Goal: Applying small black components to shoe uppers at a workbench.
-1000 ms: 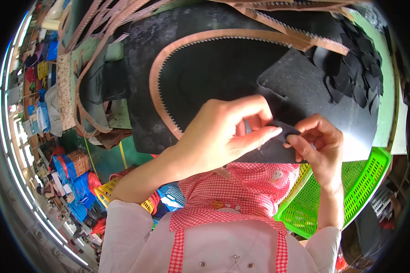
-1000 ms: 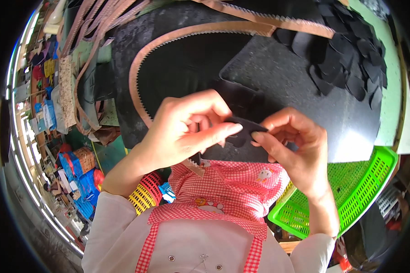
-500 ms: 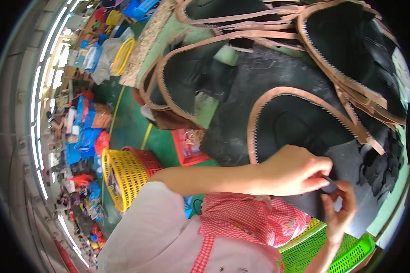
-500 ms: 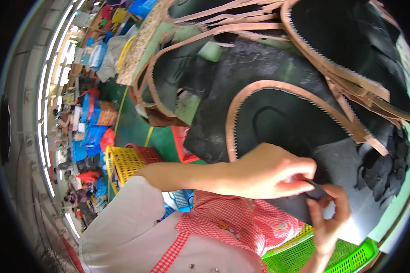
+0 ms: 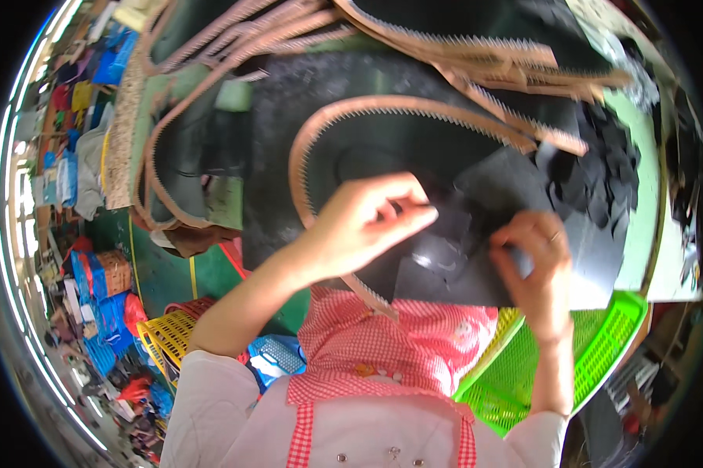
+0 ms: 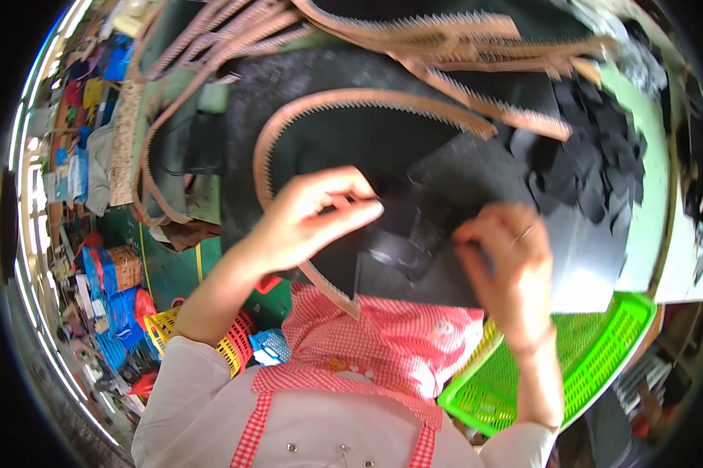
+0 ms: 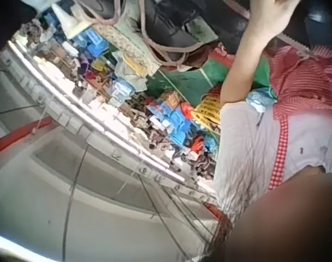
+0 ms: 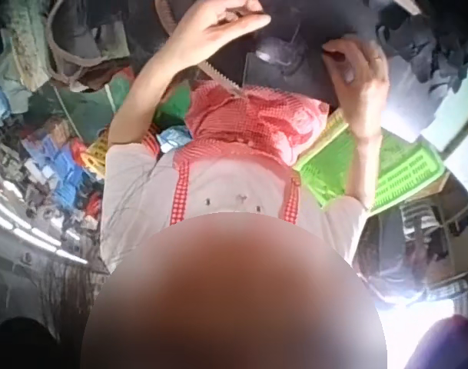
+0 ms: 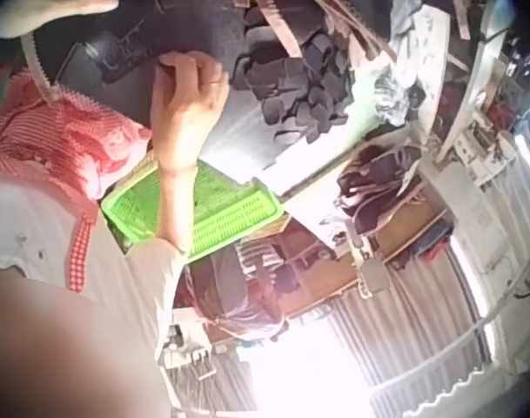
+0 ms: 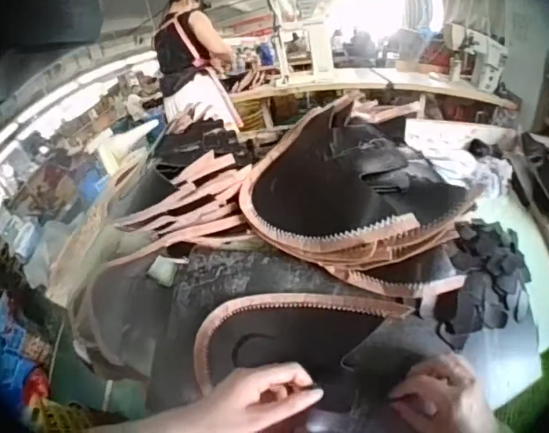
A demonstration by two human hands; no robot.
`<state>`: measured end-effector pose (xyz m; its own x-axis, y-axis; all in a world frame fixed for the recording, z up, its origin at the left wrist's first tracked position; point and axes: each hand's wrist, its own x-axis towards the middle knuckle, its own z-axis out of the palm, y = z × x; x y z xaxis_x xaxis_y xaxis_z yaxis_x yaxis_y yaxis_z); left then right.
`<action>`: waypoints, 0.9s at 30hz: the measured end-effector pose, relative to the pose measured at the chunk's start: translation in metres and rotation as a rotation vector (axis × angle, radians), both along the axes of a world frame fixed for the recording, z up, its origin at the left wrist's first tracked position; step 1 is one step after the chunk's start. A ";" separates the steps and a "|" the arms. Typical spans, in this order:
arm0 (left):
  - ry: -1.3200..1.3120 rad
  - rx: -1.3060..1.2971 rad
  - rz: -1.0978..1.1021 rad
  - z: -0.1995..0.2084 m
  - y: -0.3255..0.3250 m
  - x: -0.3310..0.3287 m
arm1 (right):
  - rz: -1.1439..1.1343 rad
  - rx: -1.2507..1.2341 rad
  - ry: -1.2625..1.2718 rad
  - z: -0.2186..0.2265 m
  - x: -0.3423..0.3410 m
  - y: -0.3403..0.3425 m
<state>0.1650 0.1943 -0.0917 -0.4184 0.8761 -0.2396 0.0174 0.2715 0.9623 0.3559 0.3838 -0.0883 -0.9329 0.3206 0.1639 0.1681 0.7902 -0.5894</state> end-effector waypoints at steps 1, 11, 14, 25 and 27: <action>-0.028 -0.018 0.011 0.002 0.002 0.000 | -0.072 0.003 0.060 -0.001 0.000 0.011; 0.198 -0.192 -0.157 0.014 0.026 0.018 | -0.153 -0.269 0.102 -0.018 0.012 -0.001; 0.220 -0.259 -0.208 0.008 0.034 0.018 | -0.148 -0.171 0.105 -0.024 0.011 -0.002; 0.195 -0.341 -0.168 0.006 0.036 0.019 | -0.127 -0.118 0.130 -0.029 0.011 -0.002; 0.196 -0.332 -0.158 0.007 0.036 0.020 | -0.122 -0.122 0.128 -0.029 0.011 -0.001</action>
